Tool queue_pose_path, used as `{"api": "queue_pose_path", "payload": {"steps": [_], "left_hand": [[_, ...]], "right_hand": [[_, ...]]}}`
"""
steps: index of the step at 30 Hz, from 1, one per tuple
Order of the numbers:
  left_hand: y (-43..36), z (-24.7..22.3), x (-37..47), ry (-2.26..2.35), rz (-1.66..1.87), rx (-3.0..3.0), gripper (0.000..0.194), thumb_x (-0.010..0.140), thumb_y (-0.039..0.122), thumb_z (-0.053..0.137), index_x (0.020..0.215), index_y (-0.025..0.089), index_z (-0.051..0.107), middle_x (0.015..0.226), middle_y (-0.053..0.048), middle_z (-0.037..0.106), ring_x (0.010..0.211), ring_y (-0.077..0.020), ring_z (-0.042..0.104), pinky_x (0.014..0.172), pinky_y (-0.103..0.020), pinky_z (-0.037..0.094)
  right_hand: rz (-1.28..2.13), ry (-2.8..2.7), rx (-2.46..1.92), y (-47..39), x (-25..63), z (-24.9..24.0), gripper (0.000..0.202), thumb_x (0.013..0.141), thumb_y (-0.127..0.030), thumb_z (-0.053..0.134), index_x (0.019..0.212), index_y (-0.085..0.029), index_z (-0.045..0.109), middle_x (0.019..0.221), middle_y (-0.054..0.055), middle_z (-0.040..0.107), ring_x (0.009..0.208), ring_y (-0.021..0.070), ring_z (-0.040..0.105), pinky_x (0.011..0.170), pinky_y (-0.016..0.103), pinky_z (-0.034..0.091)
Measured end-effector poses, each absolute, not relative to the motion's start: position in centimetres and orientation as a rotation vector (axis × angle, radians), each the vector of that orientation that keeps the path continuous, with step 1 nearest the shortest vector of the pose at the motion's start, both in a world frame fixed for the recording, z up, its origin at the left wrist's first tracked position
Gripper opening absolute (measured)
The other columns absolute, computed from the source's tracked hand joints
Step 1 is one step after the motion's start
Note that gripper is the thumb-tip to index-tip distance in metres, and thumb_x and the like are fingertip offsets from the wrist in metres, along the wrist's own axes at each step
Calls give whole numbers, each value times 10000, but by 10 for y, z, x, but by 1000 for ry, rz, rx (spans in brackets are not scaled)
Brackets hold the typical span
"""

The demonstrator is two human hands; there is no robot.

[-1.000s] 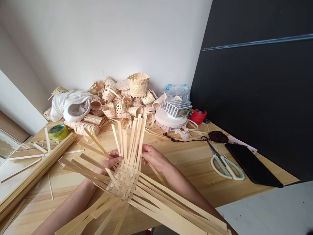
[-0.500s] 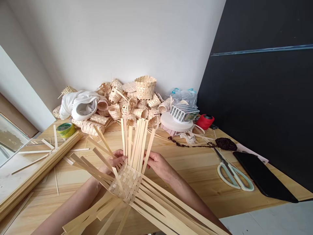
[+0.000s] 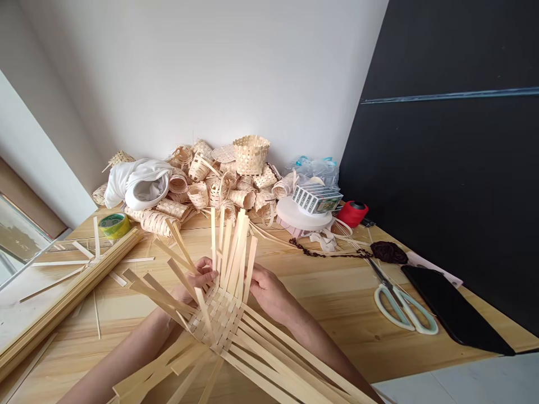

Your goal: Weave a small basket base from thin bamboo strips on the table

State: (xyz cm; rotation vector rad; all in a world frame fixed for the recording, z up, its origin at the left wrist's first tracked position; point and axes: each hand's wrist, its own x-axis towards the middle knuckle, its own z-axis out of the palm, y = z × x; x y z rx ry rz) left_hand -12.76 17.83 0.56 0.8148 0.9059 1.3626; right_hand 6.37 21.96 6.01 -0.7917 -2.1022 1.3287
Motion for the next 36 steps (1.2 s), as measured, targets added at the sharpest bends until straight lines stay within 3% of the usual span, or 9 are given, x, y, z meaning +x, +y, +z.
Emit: {"api": "queue_pose_path", "payload": {"steps": [3,9,14,20,23,27,31,36], "left_hand": [[176,10,-127,933,1369,825,292,624,283,722,715,180,465,593,31,562,507,-100,507,473,-212,346],[175,18,-124,957,1382,793,298,592,257,740,664,161,467,549,56,525,473,-63,469,455,-179,337],[182,12,-122,951,1411,739,389,518,282,776,720,180,460,522,65,542,464,-90,506,449,-191,374],[183,10,-122,943,1411,747,328,525,259,776,712,163,524,600,31,594,549,-107,555,526,-211,413],[183,10,-122,949,1393,768,262,548,263,768,665,133,574,629,4,607,558,-97,545,547,-210,410],[183,8,-123,940,1388,789,235,560,277,762,637,141,587,591,18,582,547,-88,520,543,-202,397],[181,9,-125,926,1347,822,204,589,294,744,648,164,597,607,19,591,559,-101,526,560,-218,411],[177,14,-127,941,1267,838,238,616,289,730,805,175,641,768,-24,655,673,-155,590,648,-273,450]], "right_hand": [[1245,-2161,-751,217,61,69,297,832,-222,425,1013,-257,658,1027,27,641,981,230,546,868,362,401],[1122,-2372,-814,222,66,75,301,812,-192,437,1003,-246,662,1030,31,660,948,228,577,823,346,424],[940,-2471,-960,229,69,76,223,757,-145,475,793,-207,686,836,31,691,857,211,590,744,282,423],[869,-2456,-1160,226,66,69,224,702,-104,434,554,-163,592,494,3,579,520,147,554,502,220,369],[1015,-2361,-1183,223,65,66,224,708,-118,400,552,-161,555,419,-32,495,401,115,505,444,208,341],[992,-2340,-1147,223,67,64,240,696,-109,384,491,-172,491,407,-37,467,409,109,480,451,209,332],[1068,-2295,-1077,223,67,64,245,697,-83,365,575,-163,563,511,-22,546,493,110,504,480,200,360],[1152,-2153,-1052,223,63,63,252,752,-128,386,751,-149,638,602,-7,599,473,102,518,473,201,400]]}}
